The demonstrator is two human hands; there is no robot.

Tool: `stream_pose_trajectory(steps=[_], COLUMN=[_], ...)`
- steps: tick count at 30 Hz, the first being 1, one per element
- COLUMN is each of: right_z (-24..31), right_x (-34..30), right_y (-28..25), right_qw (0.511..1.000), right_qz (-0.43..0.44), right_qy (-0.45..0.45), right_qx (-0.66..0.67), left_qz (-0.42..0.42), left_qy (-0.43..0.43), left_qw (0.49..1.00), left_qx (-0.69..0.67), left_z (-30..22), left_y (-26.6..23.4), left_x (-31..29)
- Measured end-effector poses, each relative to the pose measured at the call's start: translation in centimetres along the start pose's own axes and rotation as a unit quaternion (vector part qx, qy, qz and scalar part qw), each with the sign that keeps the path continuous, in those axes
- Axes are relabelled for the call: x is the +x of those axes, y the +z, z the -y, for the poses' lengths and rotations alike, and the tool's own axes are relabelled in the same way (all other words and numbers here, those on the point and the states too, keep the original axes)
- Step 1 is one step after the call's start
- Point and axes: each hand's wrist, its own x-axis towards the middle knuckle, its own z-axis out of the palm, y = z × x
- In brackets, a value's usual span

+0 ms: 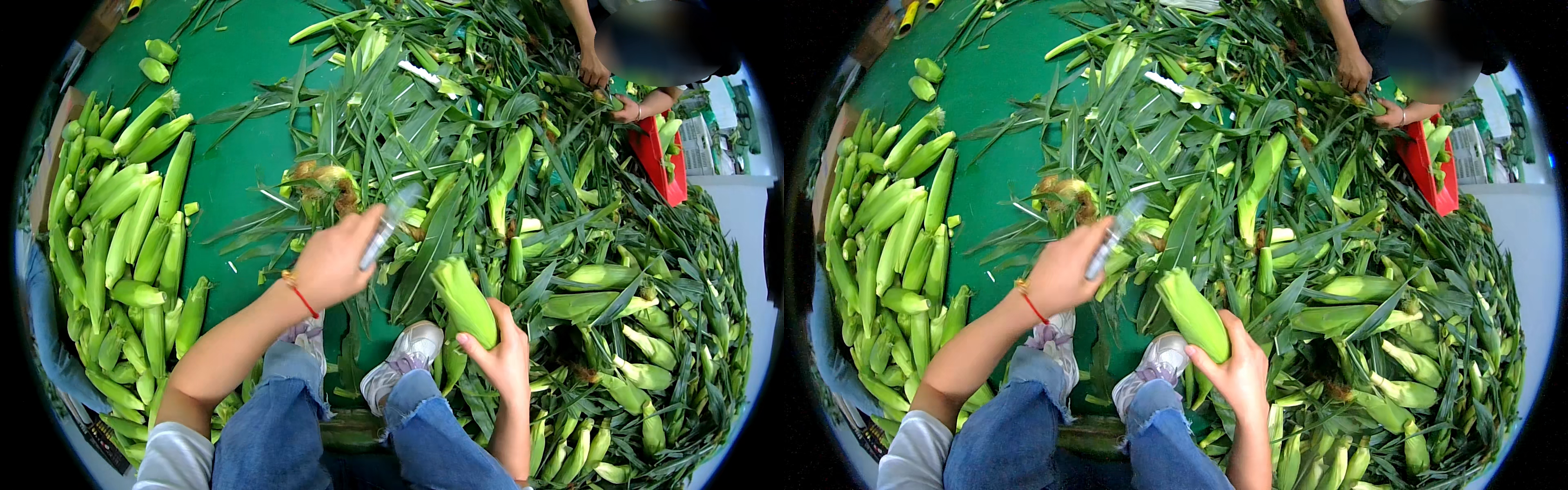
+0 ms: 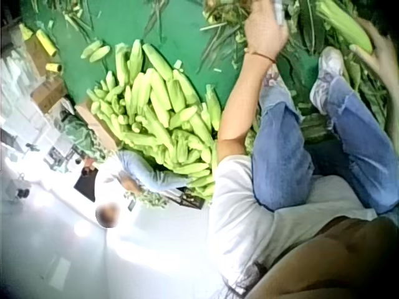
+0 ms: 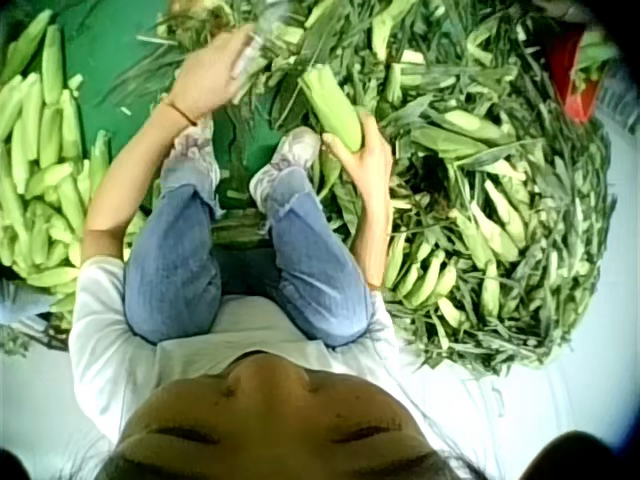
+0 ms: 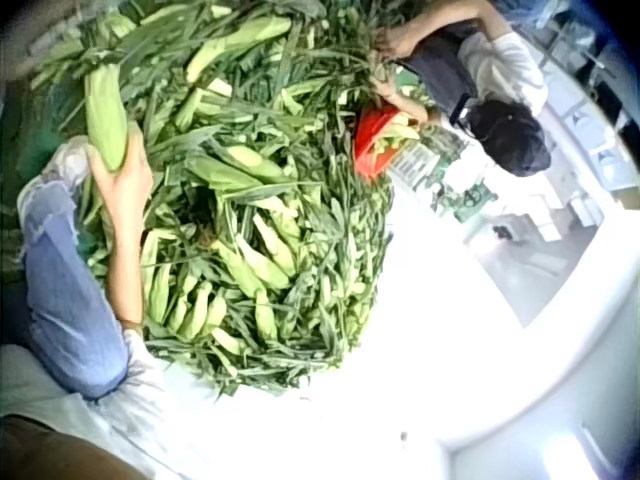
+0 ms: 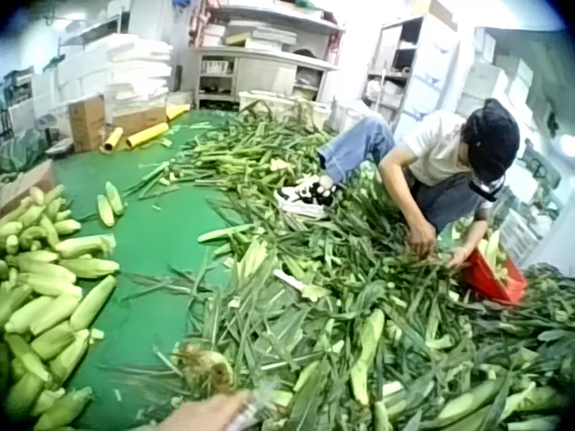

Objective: The person uses shears to trim the ends off corn cobs and remove loose outer husks, then places the trimmed cobs onto a pile on the floor.

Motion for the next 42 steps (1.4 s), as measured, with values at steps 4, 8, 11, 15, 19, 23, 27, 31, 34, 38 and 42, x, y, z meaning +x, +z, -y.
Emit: stream_pose_trajectory(steps=[4, 8, 11, 15, 19, 23, 27, 31, 34, 38, 42], right_z=[-0.6, 0.4, 1.1, 1.9, 1.8, 2.2, 2.5, 2.2, 2.8, 3.5, 3.8], right_x=[-0.2, 0.5, 0.8, 1.2, 3.0, 2.6, 2.4, 2.2, 2.7, 2.4, 2.0], right_y=[1.3, 3.2, 4.2, 5.6, 7.9, 9.2, 10.0, 10.1, 9.6, 10.0, 8.1], right_qw=[0.988, 0.991, 0.994, 0.992, 0.946, 0.685, 0.606, 0.680, 0.777, 0.789, 0.762], right_qz=[0.003, -0.013, -0.064, -0.091, 0.038, 0.166, 0.224, 0.193, 0.097, 0.108, 0.297], right_qy=[0.012, -0.047, -0.079, -0.075, 0.013, 0.087, 0.071, 0.081, 0.075, 0.055, -0.063], right_qx=[0.153, 0.123, 0.042, 0.040, 0.322, 0.704, 0.759, 0.703, 0.617, 0.603, 0.571], left_qz=[0.073, 0.048, 0.019, -0.025, -0.040, -0.031, -0.010, 0.002, 0.044, 0.060, 0.014], left_qy=[-0.148, -0.129, -0.148, -0.224, -0.315, -0.275, -0.220, -0.214, -0.164, -0.089, -0.100], left_qw=[0.895, 0.835, 0.867, 0.753, 0.653, 0.534, 0.459, 0.512, 0.687, 0.902, 0.952], left_qx=[-0.415, -0.532, -0.476, -0.618, -0.687, -0.799, -0.861, -0.832, -0.706, -0.418, -0.289], left_z=[-2.5, -5.1, -4.8, -5.4, -5.4, -5.7, -4.7, -4.9, -5.0, -2.6, 1.2], left_y=[-0.4, 0.1, 0.1, 0.2, -0.1, -0.1, -0.1, -0.4, -2.1, -2.8, -4.3], left_x=[0.8, 0.5, 0.7, 1.1, 1.8, 1.6, 0.2, 0.0, 0.5, -1.4, -4.2])
